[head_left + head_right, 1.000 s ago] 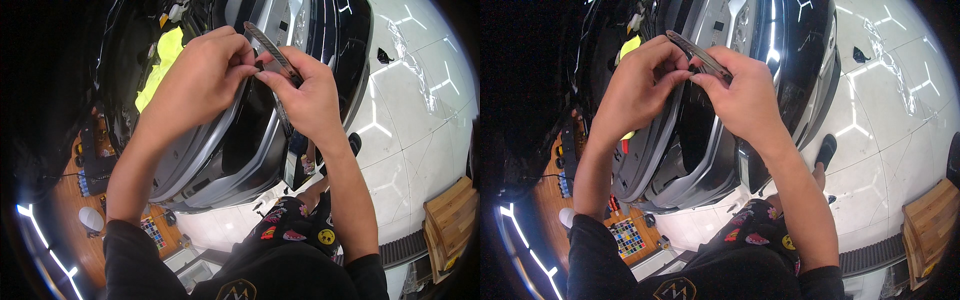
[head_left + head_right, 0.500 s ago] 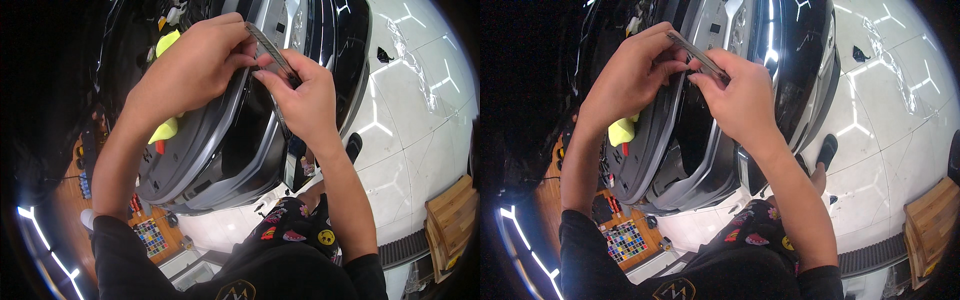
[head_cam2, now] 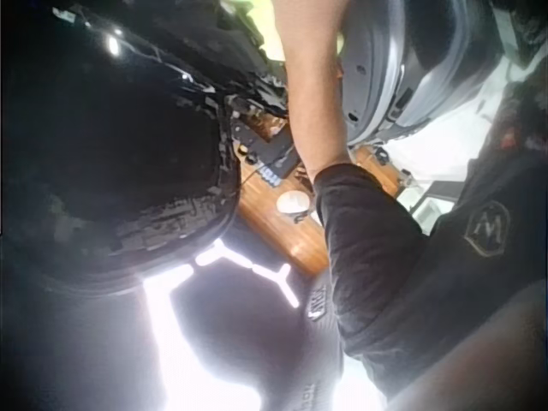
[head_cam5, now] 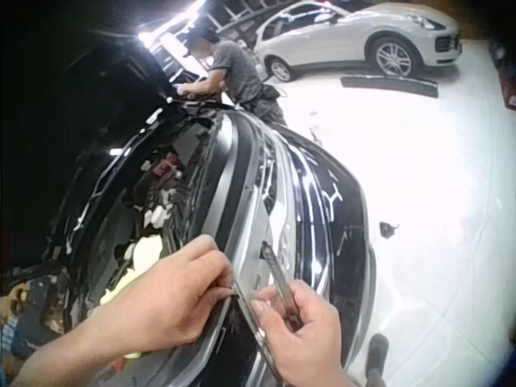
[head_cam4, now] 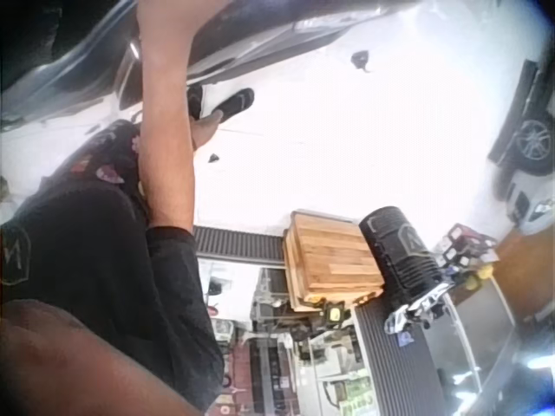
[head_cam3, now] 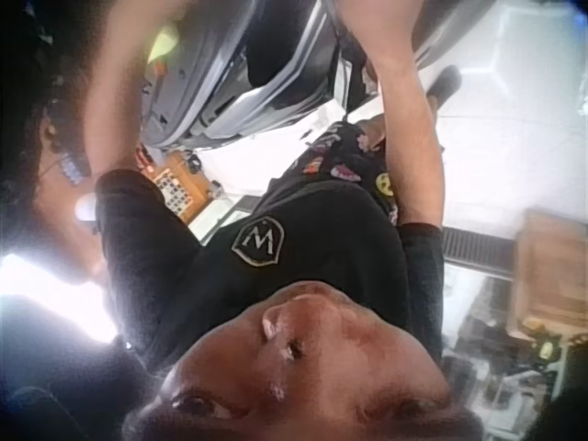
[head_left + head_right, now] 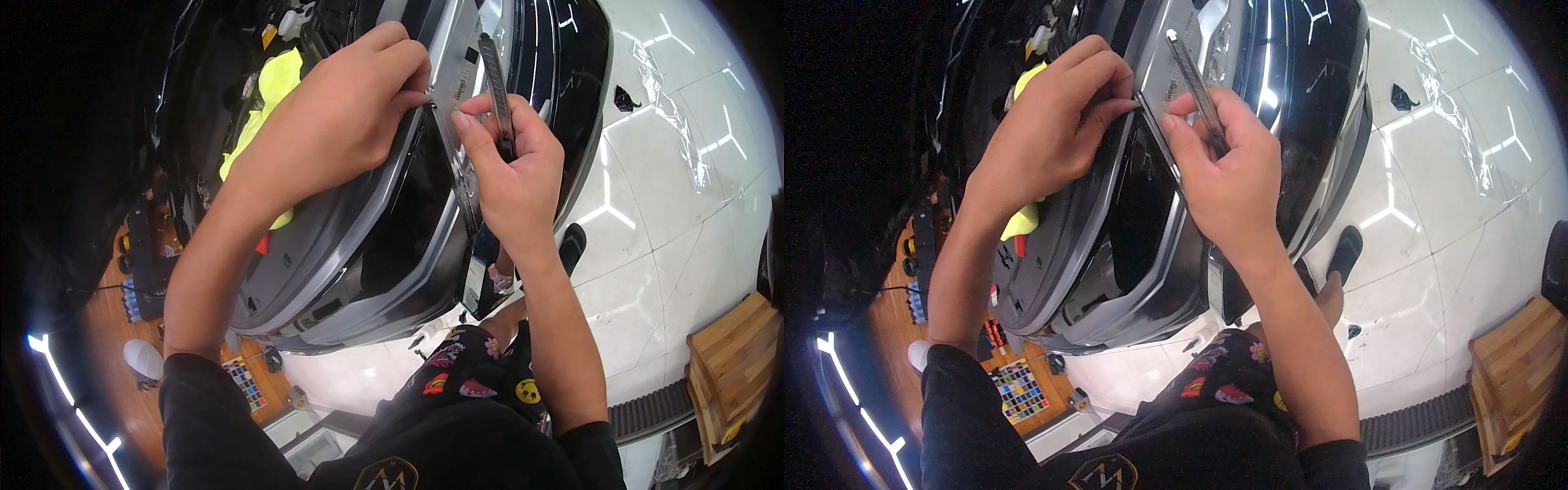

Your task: The person applies a transparent protective film to the front bumper of a black car. They use a red squeegee to smooth the film, a metal tool to trim edges, and a yellow cloth to wipe the surface, working along the chrome trim and headlight area.

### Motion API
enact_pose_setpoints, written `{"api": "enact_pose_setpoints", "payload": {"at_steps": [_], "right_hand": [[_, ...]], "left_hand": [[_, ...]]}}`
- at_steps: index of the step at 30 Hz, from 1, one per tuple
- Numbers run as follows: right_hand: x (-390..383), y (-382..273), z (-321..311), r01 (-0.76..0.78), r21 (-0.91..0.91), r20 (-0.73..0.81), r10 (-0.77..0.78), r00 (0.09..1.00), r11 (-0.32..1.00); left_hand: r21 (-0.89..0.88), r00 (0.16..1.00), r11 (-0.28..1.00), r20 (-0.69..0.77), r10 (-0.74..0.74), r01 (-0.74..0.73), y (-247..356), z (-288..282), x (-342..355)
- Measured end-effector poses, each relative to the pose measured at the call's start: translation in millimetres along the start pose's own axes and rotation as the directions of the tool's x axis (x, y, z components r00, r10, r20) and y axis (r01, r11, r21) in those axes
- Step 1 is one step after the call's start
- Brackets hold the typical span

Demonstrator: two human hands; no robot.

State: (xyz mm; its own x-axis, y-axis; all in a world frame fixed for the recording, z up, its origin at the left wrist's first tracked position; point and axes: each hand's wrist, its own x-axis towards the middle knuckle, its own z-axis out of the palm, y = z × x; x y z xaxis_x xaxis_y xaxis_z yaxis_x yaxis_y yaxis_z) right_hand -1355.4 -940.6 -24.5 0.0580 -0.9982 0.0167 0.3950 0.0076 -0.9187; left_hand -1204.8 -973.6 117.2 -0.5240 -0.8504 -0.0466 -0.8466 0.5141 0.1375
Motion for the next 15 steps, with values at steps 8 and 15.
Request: {"api": "enact_pose_setpoints", "payload": {"at_steps": [8,15], "right_hand": [[-32.7,1.0,-23.9,0.016,-0.028,0.05,-0.014,0.999,0.999],[-66.5,15.2,-35.4,0.221,-0.345,0.168,-0.171,0.971,0.912]], "left_hand": [[0.003,1.0,1.0,0.013,-0.017,0.017,-3.2,-0.8,2.5],[-0.137,0.995,0.988,0.064,0.076,-0.067,-22.2,-4.5,6.8]]}}
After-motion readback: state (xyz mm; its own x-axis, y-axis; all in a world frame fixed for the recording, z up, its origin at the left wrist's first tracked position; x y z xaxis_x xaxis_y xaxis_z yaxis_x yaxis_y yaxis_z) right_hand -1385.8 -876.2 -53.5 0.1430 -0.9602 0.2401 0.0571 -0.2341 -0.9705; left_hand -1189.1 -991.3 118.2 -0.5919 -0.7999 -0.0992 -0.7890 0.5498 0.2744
